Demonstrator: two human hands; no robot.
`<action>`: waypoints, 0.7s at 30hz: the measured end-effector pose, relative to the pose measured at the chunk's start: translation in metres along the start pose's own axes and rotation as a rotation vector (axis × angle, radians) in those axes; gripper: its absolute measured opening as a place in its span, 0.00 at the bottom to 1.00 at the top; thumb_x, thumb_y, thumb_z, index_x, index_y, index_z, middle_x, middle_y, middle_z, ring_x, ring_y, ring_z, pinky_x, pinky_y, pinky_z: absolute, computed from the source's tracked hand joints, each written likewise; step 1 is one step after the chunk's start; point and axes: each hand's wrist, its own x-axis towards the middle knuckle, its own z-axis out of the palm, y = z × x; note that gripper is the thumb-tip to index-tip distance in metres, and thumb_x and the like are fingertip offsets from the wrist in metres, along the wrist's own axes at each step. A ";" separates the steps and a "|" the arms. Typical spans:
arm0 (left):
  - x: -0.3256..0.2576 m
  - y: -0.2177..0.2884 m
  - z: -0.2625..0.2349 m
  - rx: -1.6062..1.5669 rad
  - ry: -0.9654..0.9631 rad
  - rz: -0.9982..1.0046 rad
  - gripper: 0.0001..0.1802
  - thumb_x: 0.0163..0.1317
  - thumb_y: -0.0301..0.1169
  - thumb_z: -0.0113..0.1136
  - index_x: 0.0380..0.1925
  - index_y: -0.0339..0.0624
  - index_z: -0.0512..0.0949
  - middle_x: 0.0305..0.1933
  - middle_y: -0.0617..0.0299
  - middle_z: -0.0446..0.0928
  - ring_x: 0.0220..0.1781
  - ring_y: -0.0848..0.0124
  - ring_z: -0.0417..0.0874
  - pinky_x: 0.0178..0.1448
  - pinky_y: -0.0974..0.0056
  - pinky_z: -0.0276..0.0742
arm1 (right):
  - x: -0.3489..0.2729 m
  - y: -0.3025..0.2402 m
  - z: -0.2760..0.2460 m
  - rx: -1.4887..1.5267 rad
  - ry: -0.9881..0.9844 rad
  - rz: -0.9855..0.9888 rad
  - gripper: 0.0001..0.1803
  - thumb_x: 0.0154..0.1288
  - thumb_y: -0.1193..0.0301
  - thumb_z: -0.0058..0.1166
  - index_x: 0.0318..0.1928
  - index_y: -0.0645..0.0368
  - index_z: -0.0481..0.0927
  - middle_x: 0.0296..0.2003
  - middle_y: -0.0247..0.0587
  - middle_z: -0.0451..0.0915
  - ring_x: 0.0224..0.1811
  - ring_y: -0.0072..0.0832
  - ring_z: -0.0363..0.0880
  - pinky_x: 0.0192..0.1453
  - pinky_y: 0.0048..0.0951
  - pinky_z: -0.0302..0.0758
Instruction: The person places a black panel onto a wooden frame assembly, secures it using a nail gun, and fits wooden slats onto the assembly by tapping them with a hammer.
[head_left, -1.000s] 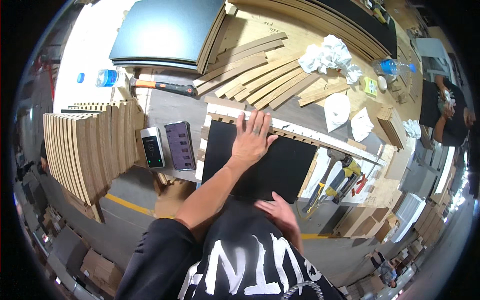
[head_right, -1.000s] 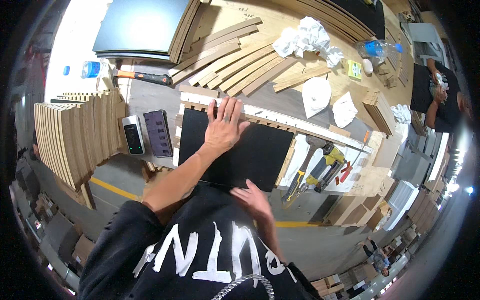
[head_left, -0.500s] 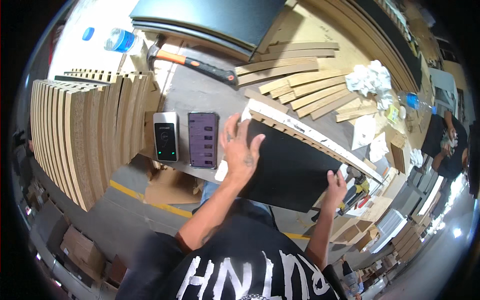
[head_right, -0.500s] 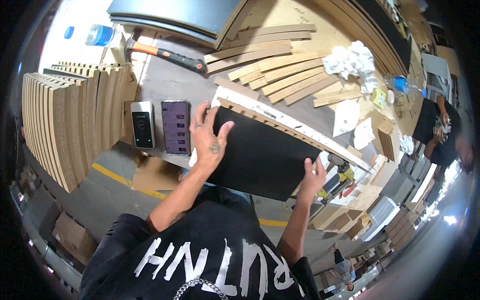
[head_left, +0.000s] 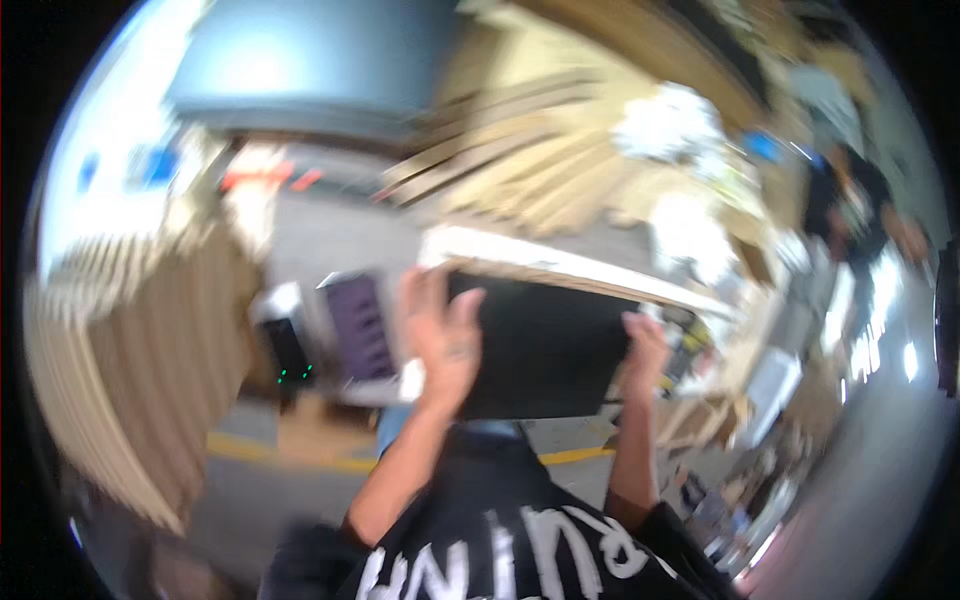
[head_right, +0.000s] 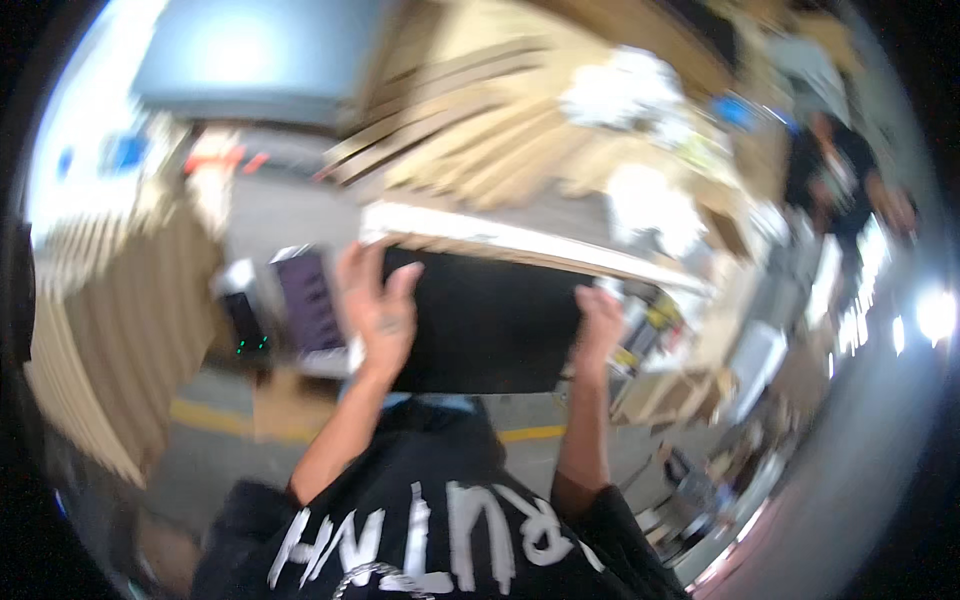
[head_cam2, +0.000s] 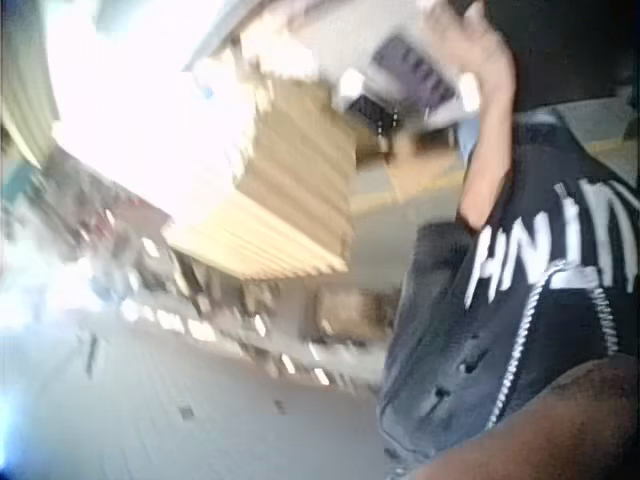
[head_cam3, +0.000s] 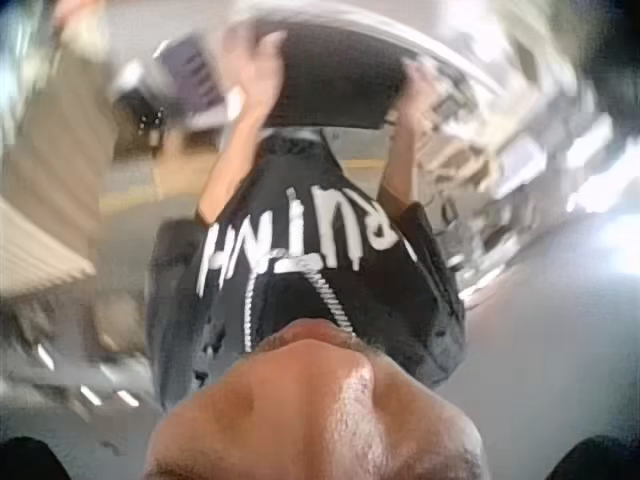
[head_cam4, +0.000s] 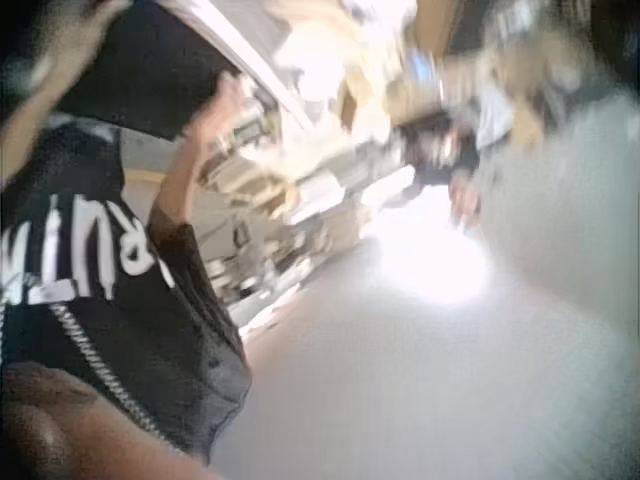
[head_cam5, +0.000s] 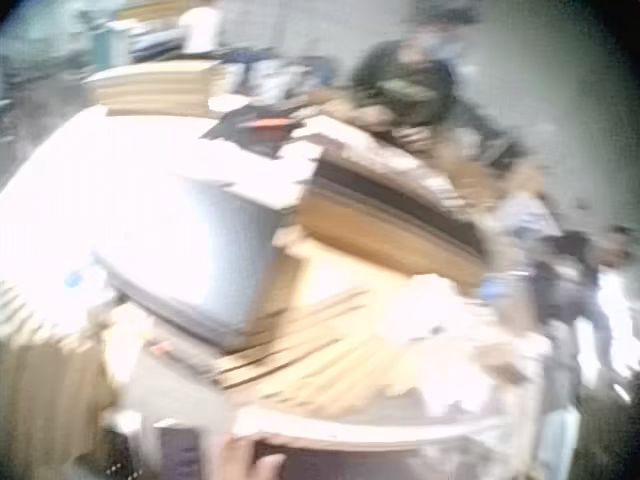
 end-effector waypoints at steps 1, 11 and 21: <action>0.007 0.003 -0.013 0.128 -0.039 0.073 0.27 0.59 0.37 0.70 0.54 0.32 0.78 0.60 0.43 0.73 0.65 0.48 0.71 0.72 0.53 0.62 | -0.009 -0.031 0.020 -0.190 -0.113 -0.098 0.10 0.63 0.67 0.59 0.38 0.61 0.85 0.36 0.41 0.84 0.42 0.30 0.79 0.50 0.35 0.72; 0.008 -0.083 0.008 0.230 0.073 0.367 0.37 0.65 0.50 0.64 0.55 0.22 0.73 0.57 0.33 0.73 0.62 0.42 0.71 0.68 0.47 0.65 | 0.004 -0.027 0.045 -0.396 0.093 0.279 0.19 0.59 0.56 0.65 0.51 0.43 0.85 0.57 0.51 0.74 0.64 0.54 0.67 0.65 0.56 0.67; 0.021 -0.094 0.010 0.371 0.056 0.352 0.40 0.66 0.60 0.57 0.61 0.33 0.72 0.61 0.42 0.72 0.66 0.51 0.71 0.63 0.48 0.72 | 0.003 -0.037 0.040 -0.250 0.151 0.309 0.18 0.54 0.61 0.70 0.46 0.49 0.87 0.55 0.46 0.75 0.63 0.50 0.69 0.64 0.54 0.67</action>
